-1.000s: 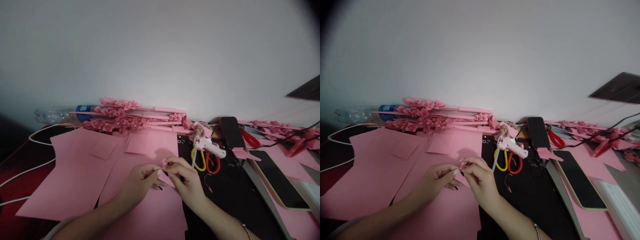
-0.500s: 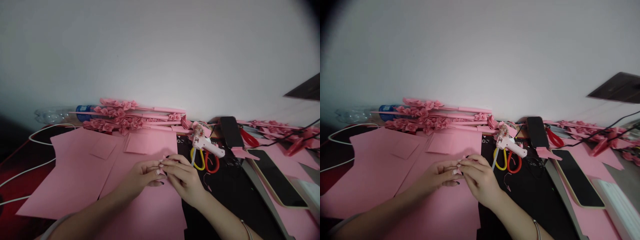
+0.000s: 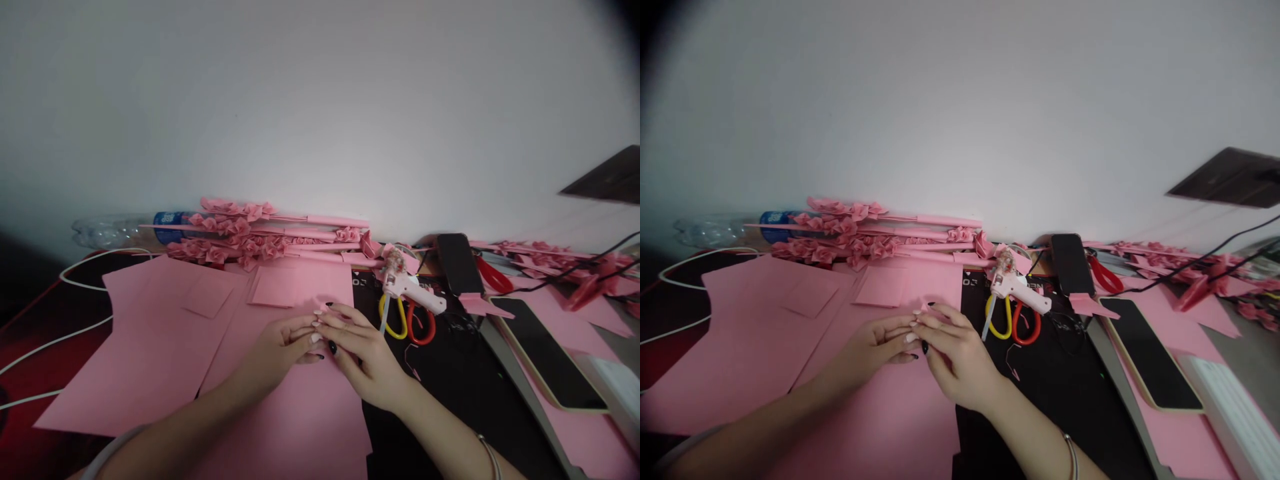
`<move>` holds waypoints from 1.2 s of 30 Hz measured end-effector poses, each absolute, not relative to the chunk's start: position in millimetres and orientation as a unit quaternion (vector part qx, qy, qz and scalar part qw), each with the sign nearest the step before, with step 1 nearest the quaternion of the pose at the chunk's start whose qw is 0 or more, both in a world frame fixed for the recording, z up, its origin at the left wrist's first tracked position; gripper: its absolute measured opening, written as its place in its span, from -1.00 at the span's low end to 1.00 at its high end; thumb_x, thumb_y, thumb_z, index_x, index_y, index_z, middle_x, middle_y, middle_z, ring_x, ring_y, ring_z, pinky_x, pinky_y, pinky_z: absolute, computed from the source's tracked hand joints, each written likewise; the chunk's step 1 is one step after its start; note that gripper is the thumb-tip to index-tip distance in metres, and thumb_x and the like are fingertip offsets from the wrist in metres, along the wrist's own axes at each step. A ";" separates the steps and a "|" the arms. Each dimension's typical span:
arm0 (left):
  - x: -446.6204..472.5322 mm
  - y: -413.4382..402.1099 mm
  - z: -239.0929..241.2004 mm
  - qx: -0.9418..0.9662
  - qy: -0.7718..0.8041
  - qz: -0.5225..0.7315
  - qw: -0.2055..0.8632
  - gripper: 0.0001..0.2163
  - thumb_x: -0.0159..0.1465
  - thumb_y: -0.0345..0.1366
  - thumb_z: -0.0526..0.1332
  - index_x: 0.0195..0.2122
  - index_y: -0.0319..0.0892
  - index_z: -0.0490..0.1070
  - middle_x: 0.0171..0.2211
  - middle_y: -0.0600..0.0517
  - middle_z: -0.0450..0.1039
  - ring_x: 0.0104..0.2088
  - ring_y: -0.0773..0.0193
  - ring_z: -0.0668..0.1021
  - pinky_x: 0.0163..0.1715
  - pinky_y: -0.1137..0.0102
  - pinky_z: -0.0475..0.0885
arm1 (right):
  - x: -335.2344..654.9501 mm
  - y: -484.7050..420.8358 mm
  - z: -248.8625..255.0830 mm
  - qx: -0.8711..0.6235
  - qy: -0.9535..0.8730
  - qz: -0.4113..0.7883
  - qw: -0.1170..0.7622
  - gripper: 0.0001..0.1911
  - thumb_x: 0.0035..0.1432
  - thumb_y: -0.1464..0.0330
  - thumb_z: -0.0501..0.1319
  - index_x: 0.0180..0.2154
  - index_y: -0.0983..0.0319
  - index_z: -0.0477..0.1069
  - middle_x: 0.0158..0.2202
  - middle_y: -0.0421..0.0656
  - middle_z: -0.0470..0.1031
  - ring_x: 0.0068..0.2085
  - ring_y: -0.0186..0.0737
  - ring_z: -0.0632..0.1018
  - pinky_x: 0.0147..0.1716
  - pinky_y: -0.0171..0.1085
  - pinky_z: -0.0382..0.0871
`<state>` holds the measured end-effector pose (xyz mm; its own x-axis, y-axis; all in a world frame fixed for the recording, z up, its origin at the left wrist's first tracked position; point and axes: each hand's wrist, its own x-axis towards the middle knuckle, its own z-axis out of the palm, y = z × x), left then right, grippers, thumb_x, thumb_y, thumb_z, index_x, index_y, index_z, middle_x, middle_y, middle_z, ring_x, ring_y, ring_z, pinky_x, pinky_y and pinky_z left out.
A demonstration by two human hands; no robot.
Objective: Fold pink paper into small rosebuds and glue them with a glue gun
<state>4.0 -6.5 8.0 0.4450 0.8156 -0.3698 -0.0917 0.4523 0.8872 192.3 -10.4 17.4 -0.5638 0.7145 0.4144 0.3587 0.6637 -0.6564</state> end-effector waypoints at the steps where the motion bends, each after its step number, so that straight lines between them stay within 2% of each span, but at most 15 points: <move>1: 4.4 -6.8 8.3 0.427 0.434 0.309 0.731 -0.66 0.15 -0.18 0.29 -0.05 -0.13 0.47 -0.10 -0.03 0.55 -0.06 0.14 0.55 -0.11 0.29 0.48 | 193.2 -11.0 17.5 -0.318 -0.840 0.265 0.351 -0.52 0.16 0.58 0.05 0.07 0.14 0.37 0.02 -0.08 0.49 0.13 -0.10 0.39 0.15 0.00 0.22; 4: 5.6 -8.6 7.6 0.437 0.451 0.311 0.713 -0.70 0.15 -0.19 0.26 -0.10 -0.15 0.49 -0.13 -0.02 0.55 -0.09 0.08 0.57 -0.14 0.27 0.49 | 196.5 -12.2 15.6 -0.385 -0.780 0.272 0.413 -0.65 0.21 0.51 0.05 0.00 0.16 0.38 -0.03 -0.06 0.48 0.03 -0.08 0.45 0.02 -0.09 0.33; 6: 6.4 -10.3 5.8 0.442 0.459 0.311 0.705 -0.69 0.16 -0.21 0.23 -0.08 -0.16 0.47 -0.16 -0.01 0.54 -0.13 0.05 0.59 -0.19 0.27 0.51 | 197.8 -11.8 12.5 -0.463 -0.708 0.274 0.458 -0.80 0.24 0.43 0.07 -0.12 0.17 0.36 -0.19 -0.08 0.47 -0.17 -0.13 0.49 -0.19 -0.20 0.38; 8: 7.2 -12.2 3.7 0.444 0.459 0.309 0.705 -0.65 0.15 -0.24 0.22 -0.02 -0.18 0.42 -0.18 -0.03 0.54 -0.18 0.05 0.61 -0.24 0.29 0.52 | 197.3 -10.6 9.8 -0.506 -0.662 0.308 0.459 -0.96 0.25 0.36 0.09 -0.26 0.18 0.28 -0.40 -0.19 0.37 -0.42 -0.26 0.41 -0.45 -0.31 0.29; 10: 7.9 -13.9 2.1 0.450 0.445 0.308 0.710 -0.61 0.15 -0.26 0.22 0.02 -0.20 0.36 -0.23 -0.04 0.56 -0.22 0.08 0.63 -0.26 0.30 0.52 | 195.4 -9.5 8.9 -0.502 -0.676 0.365 0.397 -0.83 0.25 0.31 0.09 -0.40 0.19 0.20 -0.56 -0.30 0.19 -0.55 -0.35 0.25 -0.57 -0.36 0.11; 13: 8.5 -16.0 2.6 0.465 0.413 0.301 0.723 -0.62 0.18 -0.29 0.20 0.04 -0.18 0.32 -0.31 -0.01 0.58 -0.25 0.12 0.63 -0.28 0.32 0.51 | 191.7 -9.4 11.0 -0.470 -0.721 0.412 0.300 -0.65 0.27 0.30 0.07 -0.55 0.20 0.07 -0.63 -0.35 0.00 -0.58 -0.40 0.10 -0.59 -0.37 -0.03; 17: 8.8 -17.3 7.2 0.467 0.407 0.292 0.729 -0.66 0.21 -0.30 0.18 0.03 -0.16 0.32 -0.35 0.01 0.58 -0.27 0.12 0.64 -0.29 0.33 0.50 | 190.1 -9.9 14.6 -0.453 -0.733 0.431 0.267 -0.61 0.30 0.31 0.00 -0.58 0.21 0.03 -0.64 -0.36 -0.04 -0.58 -0.42 0.06 -0.59 -0.36 -0.06; 23: 9.1 -16.4 9.9 0.433 0.409 0.284 0.752 -0.65 0.22 -0.30 0.19 0.04 -0.17 0.30 -0.41 0.03 0.58 -0.28 0.12 0.65 -0.31 0.35 0.51 | 192.9 -9.7 12.7 -0.442 -0.727 0.453 0.265 -0.63 0.33 0.27 -0.03 -0.54 0.21 0.08 -0.63 -0.35 0.02 -0.58 -0.41 0.09 -0.58 -0.36 -0.04; 29: 7.8 -17.6 4.0 0.450 0.403 0.287 0.743 -0.63 0.23 -0.31 0.20 0.07 -0.17 0.28 -0.44 0.03 0.58 -0.34 0.18 0.65 -0.33 0.38 0.50 | 195.6 -10.7 5.8 -0.428 -0.647 0.548 0.311 -0.58 0.34 0.17 -0.07 -0.55 0.20 0.06 -0.63 -0.36 -0.02 -0.59 -0.42 0.03 -0.62 -0.36 -0.07; 34: 8.6 -19.2 3.6 0.472 0.392 0.286 0.736 -0.65 0.24 -0.32 0.17 0.07 -0.15 0.27 -0.41 0.02 0.58 -0.32 0.16 0.65 -0.32 0.36 0.50 | 192.2 -9.9 7.2 -0.463 -0.666 0.503 0.298 -0.60 0.19 0.22 0.16 -0.58 0.21 0.07 -0.63 -0.36 -0.02 -0.56 -0.41 0.05 -0.59 -0.36 -0.08; 36: 9.7 -19.4 6.5 0.481 0.396 0.283 0.729 -0.65 0.24 -0.34 0.16 0.07 -0.16 0.25 -0.42 0.03 0.57 -0.31 0.14 0.65 -0.30 0.34 0.50 | 190.2 -10.1 9.8 -0.477 -0.670 0.489 0.290 -0.61 0.16 0.25 0.17 -0.60 0.21 0.08 -0.64 -0.36 -0.02 -0.57 -0.41 0.06 -0.58 -0.35 -0.07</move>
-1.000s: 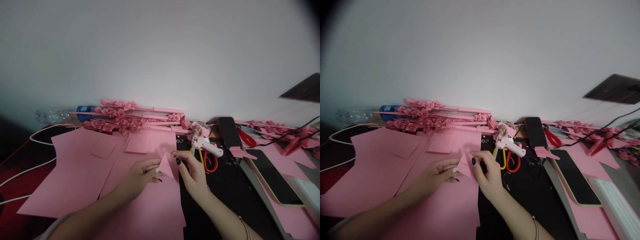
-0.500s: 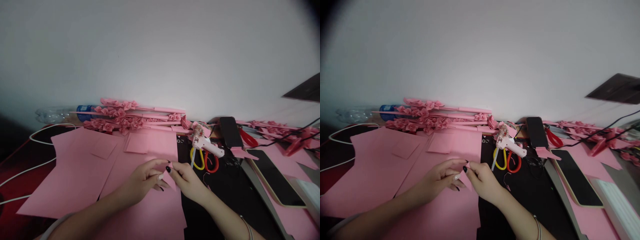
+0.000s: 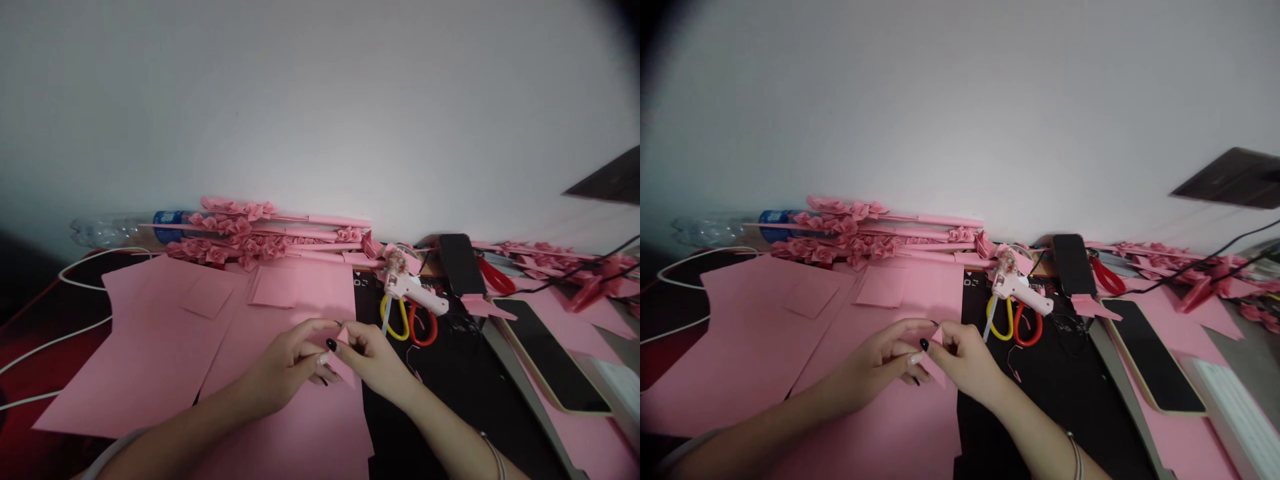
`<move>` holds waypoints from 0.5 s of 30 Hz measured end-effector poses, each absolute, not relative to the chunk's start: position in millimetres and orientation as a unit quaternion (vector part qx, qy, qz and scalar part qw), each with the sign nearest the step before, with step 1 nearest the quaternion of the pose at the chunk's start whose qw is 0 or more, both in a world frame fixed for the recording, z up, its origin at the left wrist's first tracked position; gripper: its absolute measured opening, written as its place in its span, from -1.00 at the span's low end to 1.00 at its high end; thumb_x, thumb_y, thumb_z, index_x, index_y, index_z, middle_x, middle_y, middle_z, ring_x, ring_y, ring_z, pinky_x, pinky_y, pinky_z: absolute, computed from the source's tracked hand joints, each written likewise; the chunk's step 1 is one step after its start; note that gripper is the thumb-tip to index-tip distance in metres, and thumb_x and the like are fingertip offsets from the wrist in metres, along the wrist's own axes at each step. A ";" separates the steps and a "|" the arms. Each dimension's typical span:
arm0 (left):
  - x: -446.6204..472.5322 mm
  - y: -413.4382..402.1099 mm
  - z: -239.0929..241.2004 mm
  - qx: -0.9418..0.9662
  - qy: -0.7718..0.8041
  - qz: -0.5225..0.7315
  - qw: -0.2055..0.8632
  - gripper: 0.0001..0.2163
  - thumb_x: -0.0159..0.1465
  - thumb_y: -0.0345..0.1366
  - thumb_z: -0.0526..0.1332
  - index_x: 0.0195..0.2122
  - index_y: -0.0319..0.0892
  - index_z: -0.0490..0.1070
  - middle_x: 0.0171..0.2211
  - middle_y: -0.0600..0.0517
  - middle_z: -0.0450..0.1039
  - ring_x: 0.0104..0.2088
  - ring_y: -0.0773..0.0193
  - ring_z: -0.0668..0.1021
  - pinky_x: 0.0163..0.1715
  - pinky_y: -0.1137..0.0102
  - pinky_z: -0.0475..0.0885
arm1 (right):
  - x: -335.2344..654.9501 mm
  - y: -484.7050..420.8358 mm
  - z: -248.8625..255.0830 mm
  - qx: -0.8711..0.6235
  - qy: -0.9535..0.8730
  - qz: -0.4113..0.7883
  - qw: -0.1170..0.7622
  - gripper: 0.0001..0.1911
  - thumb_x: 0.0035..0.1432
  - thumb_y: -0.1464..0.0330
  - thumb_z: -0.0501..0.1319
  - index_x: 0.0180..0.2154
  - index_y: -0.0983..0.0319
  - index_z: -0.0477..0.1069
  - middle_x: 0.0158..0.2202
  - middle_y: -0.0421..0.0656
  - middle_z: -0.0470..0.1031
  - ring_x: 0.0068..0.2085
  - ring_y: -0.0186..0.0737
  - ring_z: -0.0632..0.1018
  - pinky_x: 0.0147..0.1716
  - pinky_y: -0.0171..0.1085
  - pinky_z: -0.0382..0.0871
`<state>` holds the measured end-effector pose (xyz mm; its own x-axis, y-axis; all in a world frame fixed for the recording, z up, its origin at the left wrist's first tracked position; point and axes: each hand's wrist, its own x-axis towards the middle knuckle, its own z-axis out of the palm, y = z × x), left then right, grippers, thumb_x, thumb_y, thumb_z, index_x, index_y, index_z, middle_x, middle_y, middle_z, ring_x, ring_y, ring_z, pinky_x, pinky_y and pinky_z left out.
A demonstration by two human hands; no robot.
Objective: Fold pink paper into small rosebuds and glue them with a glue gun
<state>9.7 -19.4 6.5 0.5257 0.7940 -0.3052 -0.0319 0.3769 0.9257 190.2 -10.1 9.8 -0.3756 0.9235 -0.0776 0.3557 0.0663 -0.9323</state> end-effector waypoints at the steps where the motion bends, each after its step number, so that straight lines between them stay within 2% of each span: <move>1: 10.2 -19.5 8.0 0.485 0.398 0.282 0.726 -0.65 0.24 -0.34 0.15 0.07 -0.16 0.24 -0.43 0.04 0.57 -0.31 0.14 0.65 -0.29 0.34 0.51 | 189.5 -10.4 11.1 -0.476 -0.668 0.494 0.289 -0.62 0.17 0.26 0.15 -0.60 0.21 0.09 -0.64 -0.36 -0.02 -0.57 -0.41 0.06 -0.58 -0.35 -0.07; 5: 11.3 -20.9 11.5 0.487 0.391 0.279 0.730 -0.66 0.24 -0.36 0.13 0.05 -0.15 0.21 -0.47 0.07 0.55 -0.33 0.17 0.65 -0.28 0.34 0.51 | 188.6 -12.4 13.0 -0.444 -0.661 0.528 0.296 -0.67 0.22 0.29 0.09 -0.57 0.23 0.18 -0.64 -0.35 0.03 -0.57 -0.41 0.07 -0.57 -0.35 -0.06; 15: 7.9 -19.1 4.0 0.483 0.387 0.306 0.724 -0.66 0.28 -0.31 0.13 0.08 -0.11 0.21 -0.43 0.08 0.55 -0.36 0.23 0.64 -0.31 0.36 0.50 | 189.5 -10.8 6.5 -0.451 -0.652 0.516 0.324 -0.62 0.28 0.19 0.04 -0.54 0.22 0.15 -0.61 -0.34 0.04 -0.56 -0.40 0.09 -0.58 -0.36 -0.04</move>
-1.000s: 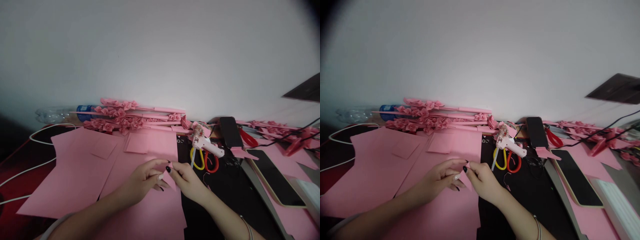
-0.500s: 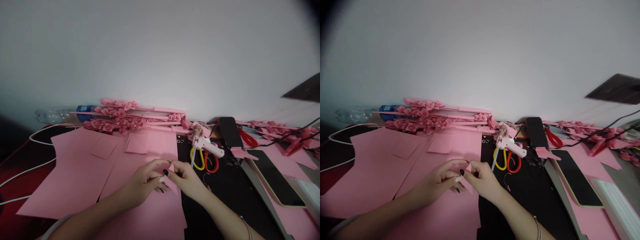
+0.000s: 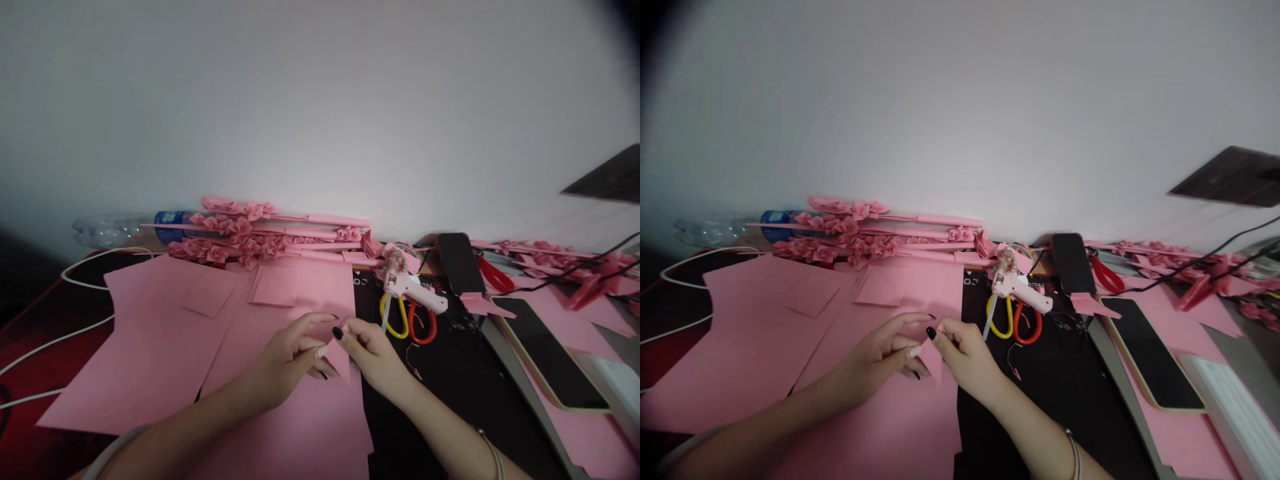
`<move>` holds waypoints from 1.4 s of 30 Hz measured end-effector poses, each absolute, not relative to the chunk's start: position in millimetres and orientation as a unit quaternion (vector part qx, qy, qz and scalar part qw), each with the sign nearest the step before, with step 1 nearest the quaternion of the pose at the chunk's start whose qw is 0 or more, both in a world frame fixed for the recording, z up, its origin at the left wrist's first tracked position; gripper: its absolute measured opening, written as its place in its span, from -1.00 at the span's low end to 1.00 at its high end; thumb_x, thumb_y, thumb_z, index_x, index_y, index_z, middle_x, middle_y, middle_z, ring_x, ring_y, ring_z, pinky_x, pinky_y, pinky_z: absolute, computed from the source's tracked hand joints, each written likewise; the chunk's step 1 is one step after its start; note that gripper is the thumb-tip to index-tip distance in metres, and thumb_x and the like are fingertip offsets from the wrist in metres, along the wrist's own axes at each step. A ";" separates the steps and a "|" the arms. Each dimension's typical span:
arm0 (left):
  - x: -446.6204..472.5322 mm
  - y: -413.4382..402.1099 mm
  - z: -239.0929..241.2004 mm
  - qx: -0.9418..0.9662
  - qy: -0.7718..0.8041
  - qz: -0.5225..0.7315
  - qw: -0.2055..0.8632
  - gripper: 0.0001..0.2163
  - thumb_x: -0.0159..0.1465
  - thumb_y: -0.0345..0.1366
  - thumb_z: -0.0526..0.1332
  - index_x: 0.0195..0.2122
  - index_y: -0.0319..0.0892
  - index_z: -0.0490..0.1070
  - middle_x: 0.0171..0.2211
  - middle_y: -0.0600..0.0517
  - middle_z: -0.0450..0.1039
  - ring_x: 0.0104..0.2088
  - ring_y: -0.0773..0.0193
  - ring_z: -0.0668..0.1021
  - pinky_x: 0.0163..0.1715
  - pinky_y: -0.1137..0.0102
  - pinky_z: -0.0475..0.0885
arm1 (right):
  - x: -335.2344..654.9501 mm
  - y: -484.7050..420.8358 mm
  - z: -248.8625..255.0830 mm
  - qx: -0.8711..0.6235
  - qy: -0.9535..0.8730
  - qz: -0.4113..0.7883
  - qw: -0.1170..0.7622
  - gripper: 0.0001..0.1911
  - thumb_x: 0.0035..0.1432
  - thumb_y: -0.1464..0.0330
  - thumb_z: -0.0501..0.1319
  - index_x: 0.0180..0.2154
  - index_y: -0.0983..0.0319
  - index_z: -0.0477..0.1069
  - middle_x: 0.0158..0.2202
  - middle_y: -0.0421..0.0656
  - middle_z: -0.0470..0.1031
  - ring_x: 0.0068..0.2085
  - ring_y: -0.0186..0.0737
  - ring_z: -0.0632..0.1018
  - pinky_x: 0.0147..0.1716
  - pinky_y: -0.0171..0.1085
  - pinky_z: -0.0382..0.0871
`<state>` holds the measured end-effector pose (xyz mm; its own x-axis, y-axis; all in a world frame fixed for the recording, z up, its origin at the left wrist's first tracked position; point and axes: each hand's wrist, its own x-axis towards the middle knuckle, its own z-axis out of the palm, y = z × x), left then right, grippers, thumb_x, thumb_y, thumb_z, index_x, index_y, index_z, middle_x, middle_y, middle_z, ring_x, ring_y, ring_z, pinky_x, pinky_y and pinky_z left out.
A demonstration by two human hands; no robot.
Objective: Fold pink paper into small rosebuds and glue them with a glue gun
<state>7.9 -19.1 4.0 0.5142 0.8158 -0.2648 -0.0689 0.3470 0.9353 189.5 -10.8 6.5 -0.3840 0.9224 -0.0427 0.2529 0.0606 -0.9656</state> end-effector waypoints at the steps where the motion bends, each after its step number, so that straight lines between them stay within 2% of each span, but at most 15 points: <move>1: 7.7 -18.6 2.5 0.486 0.383 0.309 0.722 -0.67 0.28 -0.31 0.13 0.08 -0.11 0.22 -0.41 0.07 0.56 -0.36 0.23 0.64 -0.30 0.36 0.50 | 189.6 -10.9 6.8 -0.453 -0.657 0.509 0.323 -0.63 0.27 0.20 0.05 -0.53 0.22 0.15 -0.61 -0.35 0.02 -0.56 -0.40 0.08 -0.58 -0.36 -0.04; 5: 7.4 -17.3 -0.7 0.493 0.383 0.309 0.717 -0.67 0.29 -0.30 0.11 0.09 -0.12 0.21 -0.36 0.02 0.56 -0.33 0.20 0.64 -0.29 0.33 0.49 | 189.9 -10.5 6.2 -0.468 -0.672 0.476 0.321 -0.63 0.24 0.21 0.08 -0.55 0.21 0.10 -0.61 -0.36 -0.02 -0.56 -0.40 0.07 -0.58 -0.36 -0.04; 9: 7.9 -17.5 0.5 0.482 0.408 0.304 0.713 -0.66 0.27 -0.29 0.14 0.08 -0.13 0.22 -0.42 0.04 0.54 -0.34 0.19 0.63 -0.30 0.33 0.49 | 189.2 -9.9 6.1 -0.486 -0.674 0.445 0.333 -0.62 0.23 0.23 0.10 -0.56 0.19 0.04 -0.60 -0.34 -0.03 -0.55 -0.39 0.08 -0.57 -0.36 -0.02; 13: 9.5 -18.3 1.6 0.471 0.410 0.299 0.722 -0.79 0.24 -0.24 0.17 -0.12 -0.17 0.30 -0.43 0.03 0.54 -0.44 0.24 0.62 -0.40 0.38 0.47 | 188.6 -11.4 9.0 -0.499 -0.668 0.423 0.355 -0.62 0.20 0.26 0.12 -0.57 0.19 0.03 -0.61 -0.35 -0.03 -0.57 -0.40 0.08 -0.59 -0.36 -0.02; 15: 10.2 -17.8 2.8 0.457 0.407 0.296 0.733 -0.79 0.23 -0.17 0.18 -0.21 -0.19 0.31 -0.49 0.04 0.53 -0.53 0.27 0.60 -0.50 0.42 0.44 | 188.7 -12.7 9.7 -0.499 -0.666 0.417 0.365 -0.63 0.19 0.28 0.13 -0.58 0.19 0.04 -0.63 -0.35 -0.02 -0.59 -0.41 0.07 -0.60 -0.36 -0.02; 18: 10.4 -14.9 5.9 0.418 0.398 0.287 0.765 -0.71 0.19 -0.09 0.23 -0.20 -0.18 0.30 -0.56 0.06 0.52 -0.59 0.28 0.58 -0.56 0.45 0.41 | 188.8 -14.6 9.4 -0.495 -0.673 0.396 0.381 -0.64 0.16 0.32 0.16 -0.60 0.19 0.07 -0.65 -0.35 0.00 -0.60 -0.41 0.08 -0.60 -0.36 -0.02; 21: 8.8 -11.4 8.1 0.381 0.385 0.292 0.788 -0.67 0.12 -0.08 0.31 -0.21 -0.18 0.34 -0.46 0.03 0.57 -0.48 0.28 0.62 -0.45 0.44 0.45 | 188.2 -16.0 9.3 -0.489 -0.680 0.371 0.402 -0.66 0.13 0.36 0.19 -0.61 0.21 0.13 -0.64 -0.33 0.09 -0.59 -0.41 0.14 -0.59 -0.36 0.03; 25: 5.5 -9.4 7.3 0.343 0.369 0.306 0.808 -0.66 0.06 -0.08 0.37 -0.26 -0.19 0.39 -0.41 -0.02 0.60 -0.39 0.25 0.64 -0.33 0.40 0.47 | 187.0 -15.9 11.5 -0.458 -0.700 0.347 0.425 -0.87 0.09 0.41 0.22 -0.49 0.23 0.36 -0.60 -0.31 0.19 -0.58 -0.39 0.22 -0.57 -0.37 0.10; 29: 4.6 -9.1 5.0 0.322 0.371 0.309 0.814 -0.66 0.07 -0.02 0.34 -0.38 -0.21 0.40 -0.41 -0.05 0.61 -0.39 0.20 0.64 -0.33 0.36 0.47 | 187.4 -13.9 12.5 -0.450 -0.696 0.371 0.419 -0.91 0.08 0.42 0.24 -0.47 0.23 0.41 -0.58 -0.28 0.25 -0.55 -0.36 0.27 -0.55 -0.36 0.16; 33: 5.7 -8.4 3.9 0.336 0.403 0.300 0.797 -0.71 0.08 -0.07 0.35 -0.40 -0.21 0.41 -0.44 -0.02 0.60 -0.42 0.25 0.63 -0.35 0.39 0.45 | 189.2 -11.4 12.9 -0.433 -0.691 0.408 0.411 -0.94 0.09 0.44 0.24 -0.43 0.23 0.45 -0.50 -0.21 0.36 -0.46 -0.30 0.38 -0.47 -0.32 0.27; 39: 6.5 -6.8 2.7 0.326 0.423 0.336 0.776 -0.67 -0.01 -0.13 0.42 -0.33 -0.19 0.39 -0.46 0.04 0.58 -0.40 0.23 0.62 -0.32 0.35 0.46 | 190.4 -9.9 13.1 -0.419 -0.670 0.453 0.413 -0.82 0.04 0.53 0.19 -0.33 0.20 0.51 -0.36 -0.15 0.42 -0.34 -0.24 0.46 -0.36 -0.27 0.37; 42: 6.2 -5.0 2.6 0.338 0.435 0.368 0.749 -0.63 -0.03 -0.18 0.44 -0.32 -0.17 0.31 -0.49 0.08 0.55 -0.41 0.23 0.62 -0.32 0.35 0.46 | 187.9 -11.4 9.3 -0.413 -0.622 0.513 0.424 -0.67 0.01 0.53 0.20 -0.14 0.16 0.43 -0.27 -0.14 0.44 -0.31 -0.24 0.47 -0.34 -0.28 0.40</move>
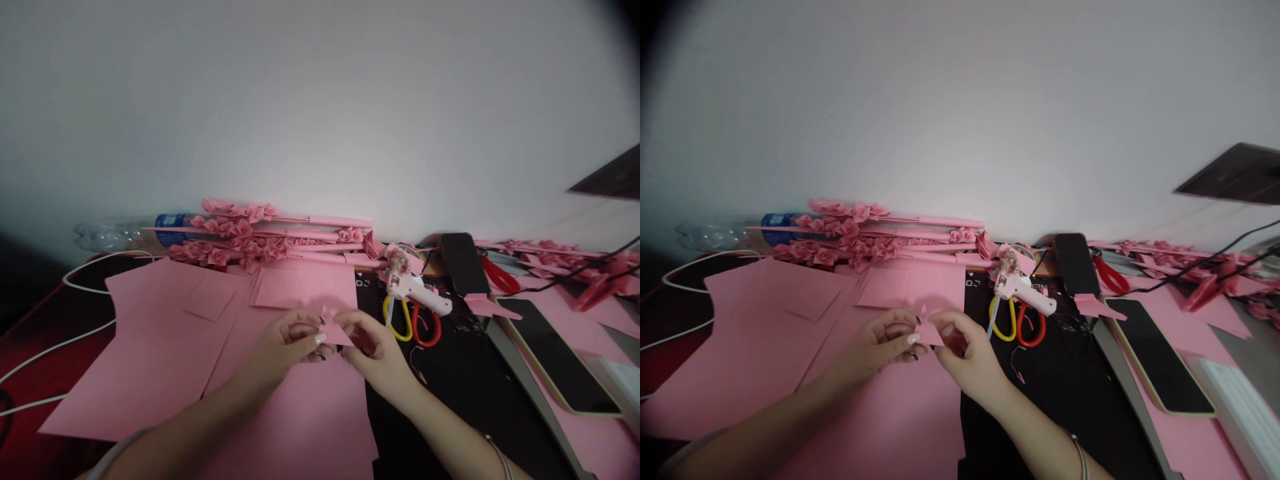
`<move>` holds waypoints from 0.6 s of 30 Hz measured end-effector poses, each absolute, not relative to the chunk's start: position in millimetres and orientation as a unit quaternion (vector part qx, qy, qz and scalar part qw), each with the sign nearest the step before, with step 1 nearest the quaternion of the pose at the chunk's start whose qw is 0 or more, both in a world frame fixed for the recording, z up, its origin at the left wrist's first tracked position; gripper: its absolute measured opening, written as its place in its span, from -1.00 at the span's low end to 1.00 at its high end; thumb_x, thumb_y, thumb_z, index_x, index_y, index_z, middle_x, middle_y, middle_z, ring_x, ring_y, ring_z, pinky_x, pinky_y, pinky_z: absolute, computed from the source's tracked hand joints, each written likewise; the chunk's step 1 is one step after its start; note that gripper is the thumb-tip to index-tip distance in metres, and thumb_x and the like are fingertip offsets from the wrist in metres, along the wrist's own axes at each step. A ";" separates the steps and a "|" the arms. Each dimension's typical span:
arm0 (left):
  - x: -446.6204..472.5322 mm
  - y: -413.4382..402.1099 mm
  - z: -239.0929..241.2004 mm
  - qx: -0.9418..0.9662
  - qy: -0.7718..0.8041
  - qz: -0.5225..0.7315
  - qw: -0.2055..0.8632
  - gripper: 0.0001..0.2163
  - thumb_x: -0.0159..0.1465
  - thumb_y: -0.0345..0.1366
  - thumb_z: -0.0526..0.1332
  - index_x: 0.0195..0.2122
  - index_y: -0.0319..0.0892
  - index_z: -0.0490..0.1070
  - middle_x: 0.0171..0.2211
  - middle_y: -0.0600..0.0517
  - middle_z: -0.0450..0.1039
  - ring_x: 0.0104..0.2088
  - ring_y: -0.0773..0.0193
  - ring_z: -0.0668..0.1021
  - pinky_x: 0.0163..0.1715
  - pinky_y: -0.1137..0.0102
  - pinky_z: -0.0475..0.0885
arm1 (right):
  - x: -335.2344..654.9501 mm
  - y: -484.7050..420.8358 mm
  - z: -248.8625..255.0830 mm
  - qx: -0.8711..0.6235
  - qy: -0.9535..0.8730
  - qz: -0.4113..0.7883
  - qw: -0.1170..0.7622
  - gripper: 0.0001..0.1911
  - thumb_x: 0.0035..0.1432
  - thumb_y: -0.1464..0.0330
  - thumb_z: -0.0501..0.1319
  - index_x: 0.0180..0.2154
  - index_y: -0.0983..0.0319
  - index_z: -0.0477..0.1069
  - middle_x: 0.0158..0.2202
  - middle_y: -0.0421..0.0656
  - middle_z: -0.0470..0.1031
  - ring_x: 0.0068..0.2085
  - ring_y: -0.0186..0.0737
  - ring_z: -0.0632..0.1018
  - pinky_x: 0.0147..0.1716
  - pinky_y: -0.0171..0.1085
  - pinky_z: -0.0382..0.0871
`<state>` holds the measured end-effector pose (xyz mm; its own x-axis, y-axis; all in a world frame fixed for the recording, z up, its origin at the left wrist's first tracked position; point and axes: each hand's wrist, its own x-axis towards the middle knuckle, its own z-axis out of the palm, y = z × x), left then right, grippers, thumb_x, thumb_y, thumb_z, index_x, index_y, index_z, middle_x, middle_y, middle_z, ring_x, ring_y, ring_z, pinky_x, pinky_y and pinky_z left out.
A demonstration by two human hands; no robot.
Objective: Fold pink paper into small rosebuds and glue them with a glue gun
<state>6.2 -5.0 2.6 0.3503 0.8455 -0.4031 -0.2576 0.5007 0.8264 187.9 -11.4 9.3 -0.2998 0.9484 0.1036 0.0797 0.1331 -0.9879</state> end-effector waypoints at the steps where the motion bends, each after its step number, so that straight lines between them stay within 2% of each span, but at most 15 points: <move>1: 6.0 -4.5 2.8 0.340 0.440 0.380 0.740 -0.61 -0.03 -0.19 0.44 -0.30 -0.16 0.27 -0.50 0.10 0.54 -0.41 0.24 0.61 -0.33 0.36 0.46 | 187.0 -11.9 7.9 -0.406 -0.603 0.536 0.429 -0.60 0.02 0.50 0.22 -0.06 0.15 0.37 -0.24 -0.13 0.45 -0.30 -0.24 0.48 -0.35 -0.29 0.41; 4: 5.6 -4.1 4.5 0.335 0.450 0.408 0.720 -0.56 -0.03 -0.22 0.44 -0.25 -0.14 0.20 -0.49 0.12 0.55 -0.41 0.26 0.61 -0.32 0.37 0.47 | 185.2 -12.7 5.6 -0.375 -0.573 0.593 0.424 -0.53 0.07 0.39 0.26 0.05 0.14 0.31 -0.16 -0.08 0.47 -0.25 -0.21 0.51 -0.33 -0.27 0.44; 7: 6.5 -6.2 7.7 0.344 0.453 0.396 0.721 -0.60 0.01 -0.23 0.41 -0.21 -0.15 0.24 -0.45 0.09 0.57 -0.36 0.23 0.61 -0.29 0.36 0.46 | 185.0 -12.9 7.3 -0.382 -0.592 0.600 0.378 -0.75 0.14 0.25 0.24 -0.17 0.24 0.50 -0.34 -0.11 0.52 -0.36 -0.23 0.51 -0.36 -0.27 0.43; 9: 8.0 -8.5 9.5 0.367 0.456 0.374 0.720 -0.67 0.04 -0.24 0.39 -0.24 -0.17 0.30 -0.43 0.06 0.58 -0.32 0.19 0.62 -0.29 0.37 0.46 | 184.6 -13.0 9.6 -0.410 -0.607 0.578 0.361 -0.68 0.19 0.17 0.17 -0.37 0.28 0.55 -0.50 -0.14 0.49 -0.45 -0.26 0.48 -0.41 -0.29 0.41; 11: 9.7 -10.8 9.8 0.387 0.453 0.362 0.716 -0.71 0.05 -0.25 0.38 -0.26 -0.18 0.34 -0.43 0.05 0.59 -0.32 0.17 0.62 -0.30 0.37 0.47 | 183.8 -13.3 11.0 -0.433 -0.607 0.556 0.368 -0.58 0.21 0.12 0.13 -0.46 0.28 0.54 -0.54 -0.14 0.48 -0.48 -0.26 0.47 -0.45 -0.30 0.40; 15: 12.4 -13.9 6.7 0.390 0.438 0.373 0.719 -0.70 0.03 -0.31 0.38 -0.24 -0.17 0.35 -0.42 0.04 0.60 -0.35 0.21 0.62 -0.31 0.36 0.49 | 182.3 -15.1 9.2 -0.464 -0.597 0.523 0.394 -0.63 0.19 0.14 0.17 -0.44 0.26 0.56 -0.54 -0.15 0.51 -0.51 -0.27 0.46 -0.50 -0.32 0.37; 18: 13.3 -15.0 5.3 0.385 0.441 0.378 0.717 -0.69 0.01 -0.35 0.38 -0.22 -0.17 0.38 -0.51 0.08 0.57 -0.34 0.20 0.62 -0.31 0.36 0.51 | 182.4 -17.3 6.7 -0.483 -0.624 0.478 0.387 -0.65 0.25 0.21 0.11 -0.43 0.26 0.55 -0.53 -0.15 0.50 -0.49 -0.27 0.47 -0.47 -0.33 0.35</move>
